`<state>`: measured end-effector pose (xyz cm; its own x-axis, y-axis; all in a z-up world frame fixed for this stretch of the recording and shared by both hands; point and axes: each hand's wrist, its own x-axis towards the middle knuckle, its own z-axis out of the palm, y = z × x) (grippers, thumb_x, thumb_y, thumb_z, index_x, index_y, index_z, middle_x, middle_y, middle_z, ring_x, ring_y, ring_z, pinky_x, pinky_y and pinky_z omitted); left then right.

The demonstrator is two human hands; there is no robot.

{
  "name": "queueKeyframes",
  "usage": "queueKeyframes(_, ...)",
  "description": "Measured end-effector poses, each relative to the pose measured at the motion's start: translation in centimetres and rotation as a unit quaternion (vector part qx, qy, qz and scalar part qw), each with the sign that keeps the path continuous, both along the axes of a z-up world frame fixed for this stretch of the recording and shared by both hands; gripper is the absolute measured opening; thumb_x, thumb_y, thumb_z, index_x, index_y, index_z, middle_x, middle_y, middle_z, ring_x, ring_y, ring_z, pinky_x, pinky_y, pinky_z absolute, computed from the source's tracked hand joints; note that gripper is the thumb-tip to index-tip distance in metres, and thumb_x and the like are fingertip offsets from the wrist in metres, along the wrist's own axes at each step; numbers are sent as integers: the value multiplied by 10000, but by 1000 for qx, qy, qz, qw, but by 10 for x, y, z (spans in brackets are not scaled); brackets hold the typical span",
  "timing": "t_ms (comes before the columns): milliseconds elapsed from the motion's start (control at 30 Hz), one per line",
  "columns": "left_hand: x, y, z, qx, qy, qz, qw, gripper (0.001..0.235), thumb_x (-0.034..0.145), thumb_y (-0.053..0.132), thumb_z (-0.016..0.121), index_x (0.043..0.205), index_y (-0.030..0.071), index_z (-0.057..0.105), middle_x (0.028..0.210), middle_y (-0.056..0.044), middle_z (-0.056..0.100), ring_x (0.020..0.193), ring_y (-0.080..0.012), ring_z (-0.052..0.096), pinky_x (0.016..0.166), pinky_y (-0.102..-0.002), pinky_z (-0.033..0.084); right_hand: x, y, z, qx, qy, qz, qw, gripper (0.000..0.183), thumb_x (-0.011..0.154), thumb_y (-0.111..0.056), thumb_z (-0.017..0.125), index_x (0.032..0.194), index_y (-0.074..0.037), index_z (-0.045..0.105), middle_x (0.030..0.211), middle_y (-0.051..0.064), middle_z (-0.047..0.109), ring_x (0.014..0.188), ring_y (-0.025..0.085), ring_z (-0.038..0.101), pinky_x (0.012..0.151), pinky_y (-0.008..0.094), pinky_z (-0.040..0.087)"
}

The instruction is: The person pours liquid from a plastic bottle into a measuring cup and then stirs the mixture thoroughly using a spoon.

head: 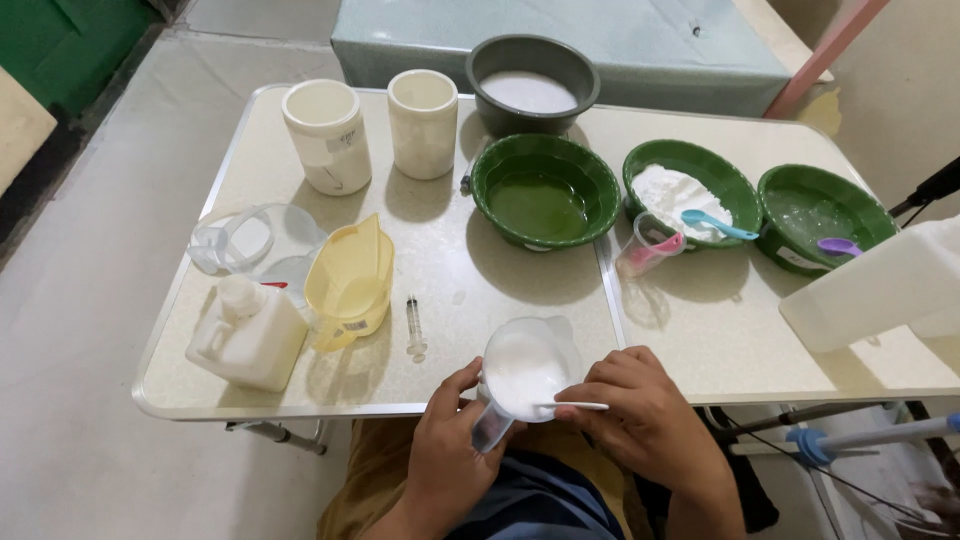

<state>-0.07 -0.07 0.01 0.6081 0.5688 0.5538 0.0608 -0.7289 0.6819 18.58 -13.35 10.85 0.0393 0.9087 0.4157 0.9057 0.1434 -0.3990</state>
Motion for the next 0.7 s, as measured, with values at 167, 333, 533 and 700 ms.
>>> queueKeyframes(167, 0, -1, 0, 13, -8, -1, 1000, 364, 881, 348, 809, 995, 14, 723, 1366, -193, 609, 1216, -326, 643, 952, -429, 571, 15, -7, -6, 1, -16, -56, 998, 163, 915, -305, 718, 1016, -192, 780, 766, -42, 667, 703, 144, 592, 758, 326, 374)
queueKeyframes(333, 0, -3, -2, 20, 9, -5, 1000, 369, 851, 322, 841, 1038, 21, 738, 1399, -187, 596, 1237, -338, 626, 967, -446, 557, 7, 1, -13, 38, -66, -70, 995, 191, 907, -290, 742, 1044, -161, 770, 804, -26, 691, 746, 170, 598, 752, 351, 382)
queueKeyframes(533, 0, -3, -7, 38, -4, -3, 999, 310, 849, 259, 850, 937, -6, 714, 1395, -205, 600, 1188, -354, 654, 935, -447, 573, 7, -12, 2, -6, 12, -3, 1000, 137, 910, -305, 730, 972, -198, 787, 804, -51, 724, 713, 147, 592, 753, 327, 380)
queueKeyframes(700, -1, -2, -7, 41, 1, -2, 999, 338, 850, 299, 846, 985, 21, 708, 1409, -189, 590, 1227, -334, 633, 923, -433, 581, 13, -9, -4, 20, -84, -121, 989, 146, 914, -306, 721, 1009, -205, 764, 785, -59, 683, 709, 159, 565, 736, 338, 356)
